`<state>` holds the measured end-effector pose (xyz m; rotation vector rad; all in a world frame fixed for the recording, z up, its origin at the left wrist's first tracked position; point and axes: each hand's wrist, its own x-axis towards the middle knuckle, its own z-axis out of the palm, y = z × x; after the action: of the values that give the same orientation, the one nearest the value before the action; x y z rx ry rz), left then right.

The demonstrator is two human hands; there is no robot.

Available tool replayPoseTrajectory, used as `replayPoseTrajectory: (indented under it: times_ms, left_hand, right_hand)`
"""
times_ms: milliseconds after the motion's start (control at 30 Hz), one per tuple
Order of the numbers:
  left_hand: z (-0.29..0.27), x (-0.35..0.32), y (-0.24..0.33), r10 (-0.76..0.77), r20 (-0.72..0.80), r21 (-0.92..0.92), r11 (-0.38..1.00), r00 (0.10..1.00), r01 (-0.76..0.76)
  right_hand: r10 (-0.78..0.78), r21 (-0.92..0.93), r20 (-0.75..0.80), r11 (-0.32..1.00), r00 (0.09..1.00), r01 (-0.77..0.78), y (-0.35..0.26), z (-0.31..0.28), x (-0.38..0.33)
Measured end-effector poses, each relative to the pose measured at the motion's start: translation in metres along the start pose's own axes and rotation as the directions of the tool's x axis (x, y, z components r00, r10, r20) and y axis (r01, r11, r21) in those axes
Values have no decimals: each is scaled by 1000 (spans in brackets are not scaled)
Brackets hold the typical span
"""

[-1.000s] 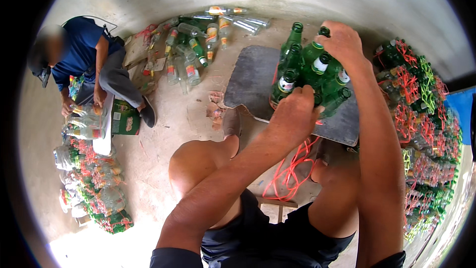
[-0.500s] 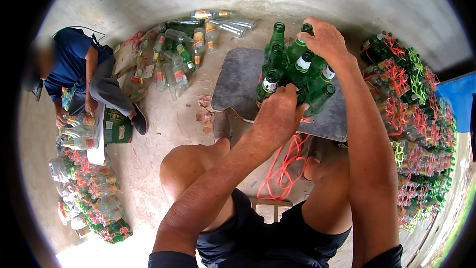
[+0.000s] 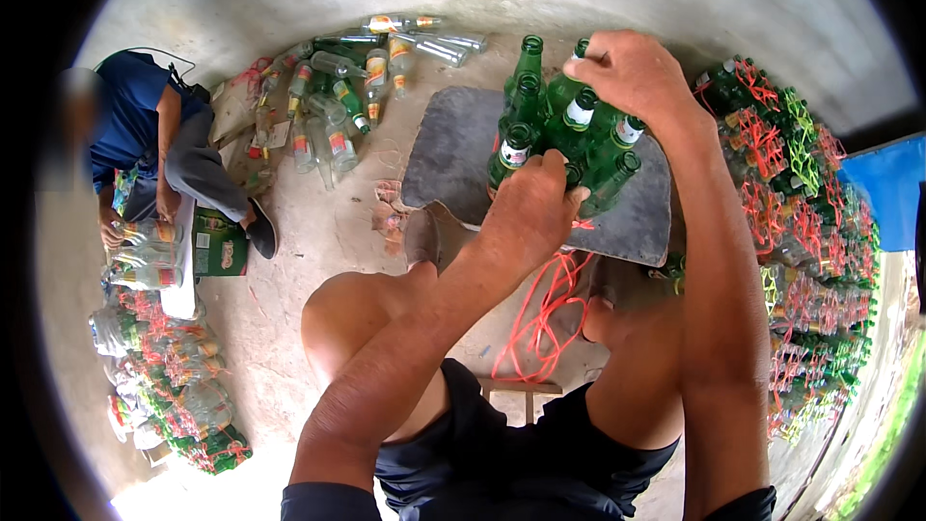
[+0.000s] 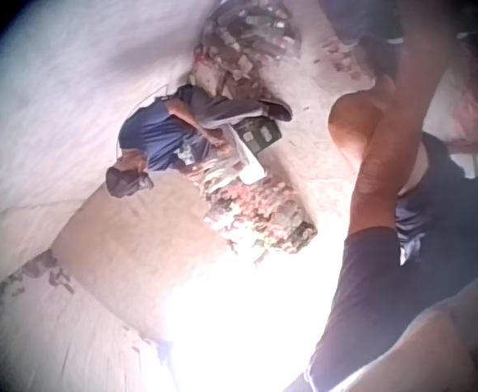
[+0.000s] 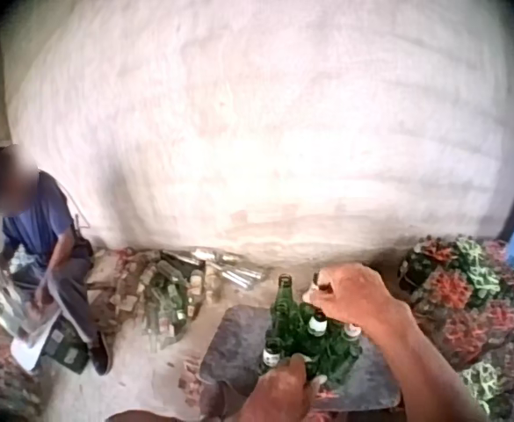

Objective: The person arranges green glass bottles on a small table and ties them together using an orange plastic strap. The person loops the strap around the bottle necks, pulls it tight, and secures it with a knot. A second person works nearby with similar bottles.

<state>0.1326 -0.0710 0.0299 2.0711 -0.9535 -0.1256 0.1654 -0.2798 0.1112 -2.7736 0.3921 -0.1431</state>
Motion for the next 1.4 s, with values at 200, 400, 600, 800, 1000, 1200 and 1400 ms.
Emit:
replayPoseTrajectory:
  times_ms: [200, 400, 600, 800, 1000, 1200, 1400]
  left_hand:
    - [1, 1, -1, 3, 7, 7, 1000, 1000, -3]
    - [1, 2, 0, -17, 33, 5, 1000, 999, 17]
    - [-2, 0, -2, -7, 47, -17, 1000, 999, 8]
    - [-2, 1, 1, 8, 48, -18, 1000, 999, -7]
    - [-2, 1, 1, 34, 10, -18, 999, 999, -34]
    - [-5, 2, 8, -50, 95, -55, 997, 994, 55]
    - [-4, 2, 6, -37, 97, -72, 996, 995, 44]
  right_hand:
    - [-131, -195, 9, 972, 991, 130, -4, 18, -25]
    - [-70, -178, 31, 981, 997, 75, -1, 31, -28]
    - [-48, -163, 51, 985, 998, 55, -5, 29, -28]
    - [-106, -145, -51, 985, 993, 98, 4, 37, -26]
    - [-99, -158, -29, 983, 995, 93, 4, 35, -25]
    - [-110, -196, -31, 975, 993, 102, 6, 35, -24]
    - [-71, -195, -19, 979, 997, 66, 8, 38, -21]
